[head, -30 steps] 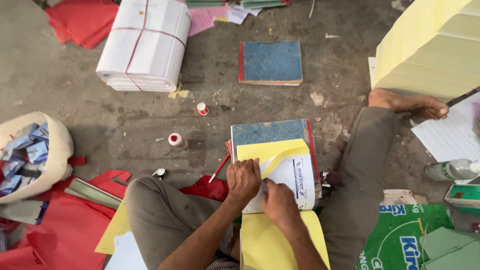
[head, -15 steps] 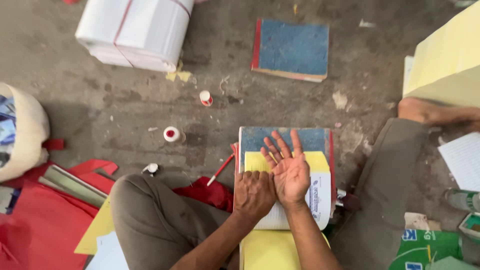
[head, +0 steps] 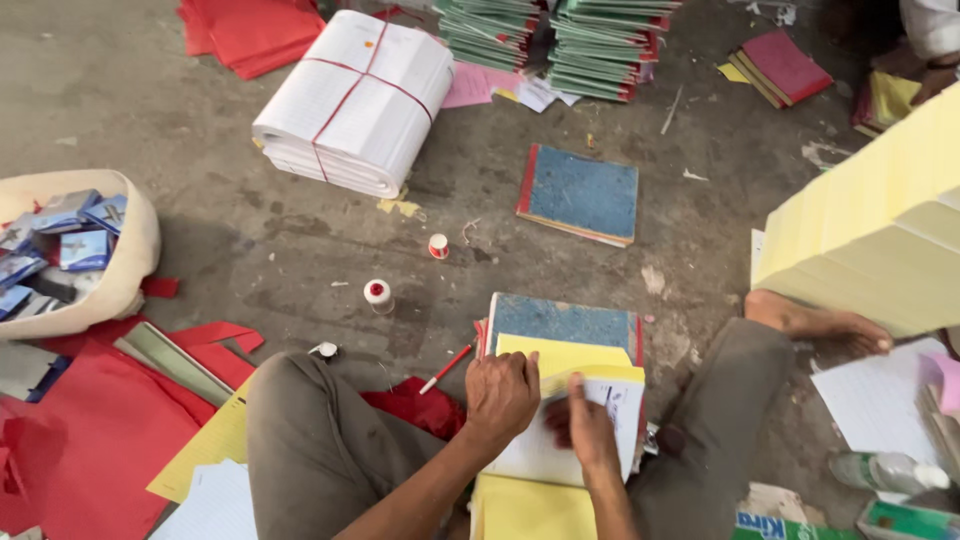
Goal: The person sits on the floor and uses a handheld sewing device to stitch the spine of a yellow notebook. They repeatedly feed the pages through the device, pull the thread, and occasionally mark the pages with a red pen. The person also stacks completed notebooks and handles loose paper sheets.
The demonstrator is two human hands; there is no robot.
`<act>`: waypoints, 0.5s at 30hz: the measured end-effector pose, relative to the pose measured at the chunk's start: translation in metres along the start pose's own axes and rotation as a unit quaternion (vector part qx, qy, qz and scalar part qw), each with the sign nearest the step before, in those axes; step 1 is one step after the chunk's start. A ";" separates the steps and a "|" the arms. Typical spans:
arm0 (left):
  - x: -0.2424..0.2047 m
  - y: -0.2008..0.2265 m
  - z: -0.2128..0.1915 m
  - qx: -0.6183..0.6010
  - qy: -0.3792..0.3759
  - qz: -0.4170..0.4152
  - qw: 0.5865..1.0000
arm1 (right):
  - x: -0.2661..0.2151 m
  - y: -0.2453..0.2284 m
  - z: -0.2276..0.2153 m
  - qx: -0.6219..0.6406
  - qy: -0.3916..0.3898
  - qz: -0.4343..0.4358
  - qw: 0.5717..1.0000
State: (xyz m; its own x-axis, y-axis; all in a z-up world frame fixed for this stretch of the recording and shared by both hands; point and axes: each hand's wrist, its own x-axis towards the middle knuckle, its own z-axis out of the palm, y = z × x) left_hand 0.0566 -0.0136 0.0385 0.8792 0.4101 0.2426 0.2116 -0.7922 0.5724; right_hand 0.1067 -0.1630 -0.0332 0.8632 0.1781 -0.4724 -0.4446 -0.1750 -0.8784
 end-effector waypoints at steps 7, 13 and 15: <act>-0.004 -0.020 -0.017 -0.034 -0.038 -0.016 0.999 | -0.009 0.008 0.002 0.034 -0.013 0.033 0.999; 0.035 -0.061 -0.006 0.009 -0.135 0.079 0.988 | -0.019 0.021 0.001 0.113 -0.012 0.030 0.993; 0.033 -0.059 -0.006 0.013 -0.153 0.087 0.984 | -0.025 0.031 0.001 0.097 -0.005 0.007 0.995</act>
State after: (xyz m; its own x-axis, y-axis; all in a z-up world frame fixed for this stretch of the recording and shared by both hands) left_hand 0.0704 0.0491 0.0170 0.9897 0.1147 0.0857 0.0536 -0.8517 0.5213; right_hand 0.0706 -0.1717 -0.0488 0.8550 0.1868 -0.4839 -0.4947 0.0130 -0.8690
